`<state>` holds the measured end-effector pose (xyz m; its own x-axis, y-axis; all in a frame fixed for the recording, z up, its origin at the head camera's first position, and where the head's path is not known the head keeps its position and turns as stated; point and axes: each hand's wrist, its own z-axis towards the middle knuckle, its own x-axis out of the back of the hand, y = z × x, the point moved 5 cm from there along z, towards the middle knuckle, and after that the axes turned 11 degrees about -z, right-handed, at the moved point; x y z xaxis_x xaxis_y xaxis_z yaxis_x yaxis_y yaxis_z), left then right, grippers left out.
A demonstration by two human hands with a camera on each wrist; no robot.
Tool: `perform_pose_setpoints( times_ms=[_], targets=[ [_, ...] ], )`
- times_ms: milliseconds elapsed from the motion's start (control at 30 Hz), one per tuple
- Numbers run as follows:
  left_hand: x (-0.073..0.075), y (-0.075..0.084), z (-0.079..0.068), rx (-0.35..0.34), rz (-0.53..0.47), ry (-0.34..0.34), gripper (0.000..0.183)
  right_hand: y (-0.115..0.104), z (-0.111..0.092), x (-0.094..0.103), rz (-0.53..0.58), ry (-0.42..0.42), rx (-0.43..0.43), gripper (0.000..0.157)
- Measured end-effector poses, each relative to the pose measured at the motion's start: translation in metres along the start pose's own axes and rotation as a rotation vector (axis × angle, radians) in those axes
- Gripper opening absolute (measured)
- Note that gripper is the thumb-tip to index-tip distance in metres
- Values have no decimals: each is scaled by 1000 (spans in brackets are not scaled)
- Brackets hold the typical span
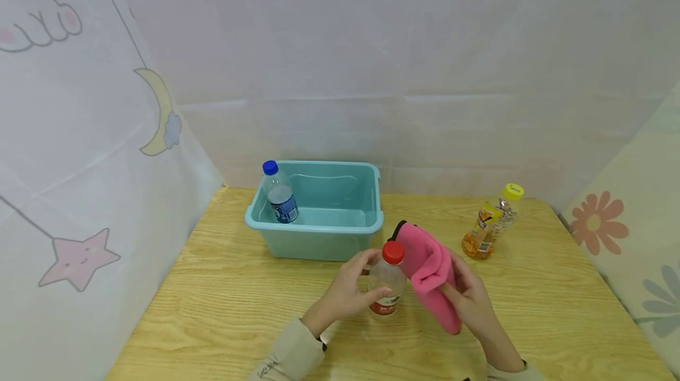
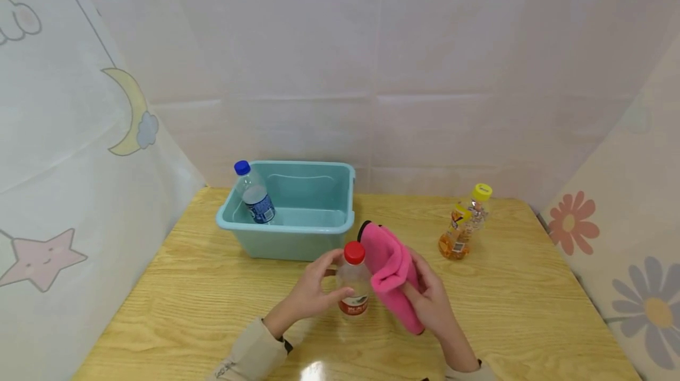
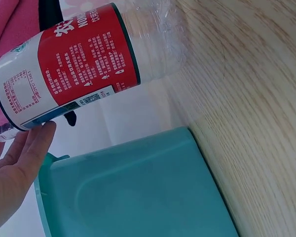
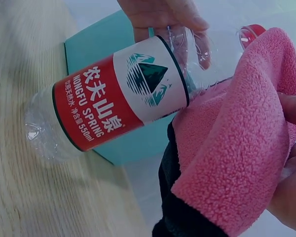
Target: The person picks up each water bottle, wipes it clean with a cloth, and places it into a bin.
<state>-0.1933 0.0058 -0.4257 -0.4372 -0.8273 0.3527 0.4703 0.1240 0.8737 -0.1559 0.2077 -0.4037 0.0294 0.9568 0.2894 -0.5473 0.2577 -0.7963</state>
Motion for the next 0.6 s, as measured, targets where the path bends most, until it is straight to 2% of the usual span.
perform_pose_setpoints(
  times_ms=[167,333,467,600],
  targets=[
    [2,1,0,-19,-3,-8,60,-6,4,-5,26,-8,39,53],
    [2,2,0,-72,17,10,58,-9,7,-10,20,-35,90,56],
    [3,3,0,-112,29,32,58,-9,8,-12,-40,-44,114,55],
    [4,5,1,-128,61,29,60,-10,8,-13,-136,-9,120,55]
  ],
)
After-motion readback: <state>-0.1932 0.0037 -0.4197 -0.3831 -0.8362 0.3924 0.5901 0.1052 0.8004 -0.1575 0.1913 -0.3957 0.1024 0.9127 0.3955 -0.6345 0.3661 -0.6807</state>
